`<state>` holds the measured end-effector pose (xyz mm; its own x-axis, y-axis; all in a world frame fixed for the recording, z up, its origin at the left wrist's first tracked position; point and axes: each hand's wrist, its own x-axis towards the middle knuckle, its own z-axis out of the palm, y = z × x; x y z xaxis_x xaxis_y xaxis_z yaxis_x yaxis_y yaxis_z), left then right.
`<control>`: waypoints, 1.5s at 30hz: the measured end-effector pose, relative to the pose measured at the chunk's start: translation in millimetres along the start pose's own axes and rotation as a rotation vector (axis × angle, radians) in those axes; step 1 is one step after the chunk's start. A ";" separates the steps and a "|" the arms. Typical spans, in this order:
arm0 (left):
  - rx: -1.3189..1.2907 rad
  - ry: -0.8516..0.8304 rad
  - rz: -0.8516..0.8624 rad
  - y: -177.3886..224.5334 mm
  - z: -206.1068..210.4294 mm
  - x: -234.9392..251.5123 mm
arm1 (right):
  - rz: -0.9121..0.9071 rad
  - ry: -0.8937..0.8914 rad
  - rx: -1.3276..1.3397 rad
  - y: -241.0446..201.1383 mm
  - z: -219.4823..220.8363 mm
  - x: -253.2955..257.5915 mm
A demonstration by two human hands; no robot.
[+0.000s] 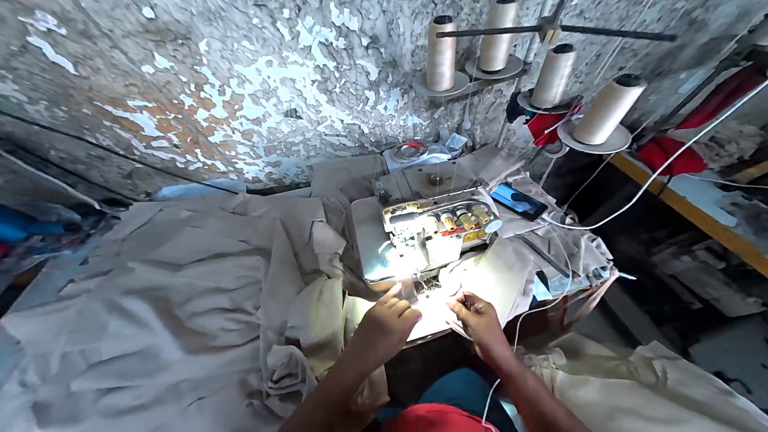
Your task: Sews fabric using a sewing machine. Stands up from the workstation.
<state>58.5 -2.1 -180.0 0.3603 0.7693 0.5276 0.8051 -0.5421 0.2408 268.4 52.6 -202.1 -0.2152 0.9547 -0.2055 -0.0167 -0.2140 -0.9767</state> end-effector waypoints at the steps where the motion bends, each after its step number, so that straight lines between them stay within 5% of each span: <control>1: -0.022 -0.025 0.001 -1.0 0.3 1.0 | 0.003 0.031 -0.041 0.9 0.0 0.0; 6: -0.110 -0.040 -0.304 -7.0 11.0 0.4 | -0.124 0.075 -0.096 9.3 -5.1 -16.6; 10: -0.199 0.005 -0.486 0.1 27.8 -9.4 | 0.238 -0.195 0.190 0.7 4.5 -42.3; 16: -0.194 0.068 -0.499 13.3 33.1 -14.5 | 0.662 -0.376 0.488 15.8 21.4 -36.7; 28: -0.146 0.107 -0.445 11.5 36.1 -18.2 | 0.637 -0.320 0.569 14.0 30.0 -24.1; 33: -0.313 0.192 -0.491 17.1 25.5 -21.9 | 0.289 -0.097 0.233 -5.1 -5.9 -18.4; 39: -0.577 0.366 -0.493 30.2 17.9 -16.8 | -0.223 0.375 -0.423 -14.4 -108.2 43.7; 42: -0.615 0.397 -0.505 32.3 18.4 -16.4 | -0.269 0.486 -0.807 -16.3 -138.8 77.7; 45: -0.610 0.403 -0.556 36.3 15.0 -16.0 | -0.072 0.323 -1.120 -14.0 -146.1 98.1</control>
<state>89.0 -29.0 -191.9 -0.2884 0.8588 0.4233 0.3839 -0.3013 0.8728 390.2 179.4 -217.6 0.0123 0.9999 0.0035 0.8866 -0.0093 -0.4625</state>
